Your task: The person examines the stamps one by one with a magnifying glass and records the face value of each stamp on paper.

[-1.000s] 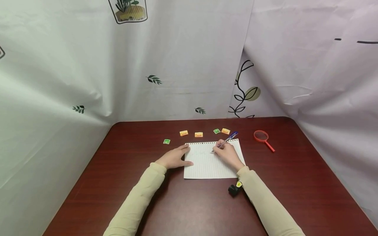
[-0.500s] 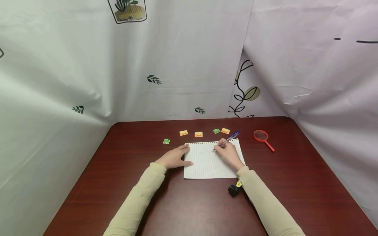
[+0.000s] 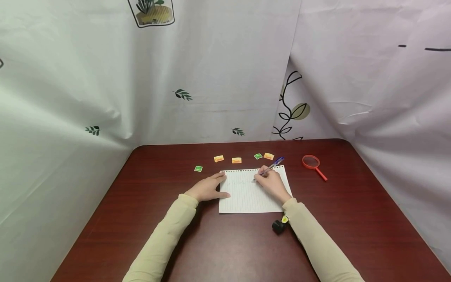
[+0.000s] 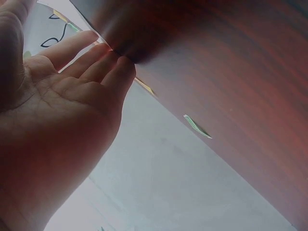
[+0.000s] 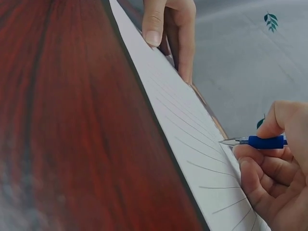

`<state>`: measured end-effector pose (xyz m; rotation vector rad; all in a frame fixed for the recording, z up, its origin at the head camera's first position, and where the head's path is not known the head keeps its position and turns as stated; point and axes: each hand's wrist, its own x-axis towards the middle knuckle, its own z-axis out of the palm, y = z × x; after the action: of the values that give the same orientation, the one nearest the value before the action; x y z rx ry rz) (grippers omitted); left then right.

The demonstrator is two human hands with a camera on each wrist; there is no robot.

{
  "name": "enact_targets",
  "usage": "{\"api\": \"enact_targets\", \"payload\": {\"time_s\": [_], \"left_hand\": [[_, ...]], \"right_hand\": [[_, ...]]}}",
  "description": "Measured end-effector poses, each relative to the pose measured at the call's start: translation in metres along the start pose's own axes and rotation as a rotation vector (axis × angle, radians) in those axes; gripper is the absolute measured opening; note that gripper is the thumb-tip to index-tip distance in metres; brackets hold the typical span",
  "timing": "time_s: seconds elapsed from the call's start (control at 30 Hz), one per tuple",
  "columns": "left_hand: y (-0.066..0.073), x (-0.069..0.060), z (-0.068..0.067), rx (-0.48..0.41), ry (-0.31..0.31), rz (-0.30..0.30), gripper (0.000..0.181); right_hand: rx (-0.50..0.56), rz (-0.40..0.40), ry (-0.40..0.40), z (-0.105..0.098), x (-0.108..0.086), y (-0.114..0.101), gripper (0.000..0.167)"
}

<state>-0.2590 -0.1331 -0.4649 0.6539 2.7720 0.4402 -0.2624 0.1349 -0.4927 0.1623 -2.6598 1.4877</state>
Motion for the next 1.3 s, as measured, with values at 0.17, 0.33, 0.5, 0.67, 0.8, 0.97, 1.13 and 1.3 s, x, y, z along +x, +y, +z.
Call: {"api": "enact_targets", "payload": {"time_s": [0.17, 0.33, 0.5, 0.67, 0.8, 0.97, 1.13, 1.3], "left_hand": [[0.0, -0.0002, 0.0001, -0.005, -0.001, 0.0, 0.085], [-0.0005, -0.0004, -0.0002, -0.001, 0.0, 0.0, 0.085], [-0.0008, -0.0006, -0.0005, -0.002, 0.0, 0.001, 0.085], [-0.0006, -0.0006, -0.0005, -0.014, -0.001, 0.007, 0.085], [-0.0002, -0.0008, -0.001, -0.011, -0.001, 0.002, 0.085], [0.0003, -0.0012, -0.0019, -0.01, 0.002, 0.001, 0.084], [0.0006, -0.0023, -0.0022, -0.015, 0.003, 0.001, 0.085], [0.0003, -0.0021, -0.0016, -0.027, 0.001, 0.005, 0.085]], "right_hand": [[-0.004, 0.009, 0.015, 0.0001, 0.0002, 0.0006, 0.006], [-0.008, 0.004, 0.015, 0.001, 0.0011, 0.0016, 0.006], [-0.004, 0.005, 0.014, 0.0012, 0.0015, 0.0025, 0.006], [-0.012, 0.026, 0.042, -0.0012, 0.0014, 0.0019, 0.008], [-0.018, 0.042, 0.05, -0.0029, 0.0011, 0.0014, 0.009], [-0.021, 0.025, 0.035, -0.0029, 0.0012, 0.0013, 0.008], [-0.015, 0.014, 0.029, -0.0021, 0.0007, 0.0019, 0.008], [-0.022, 0.031, 0.048, -0.0021, 0.0006, 0.0017, 0.009]]}}
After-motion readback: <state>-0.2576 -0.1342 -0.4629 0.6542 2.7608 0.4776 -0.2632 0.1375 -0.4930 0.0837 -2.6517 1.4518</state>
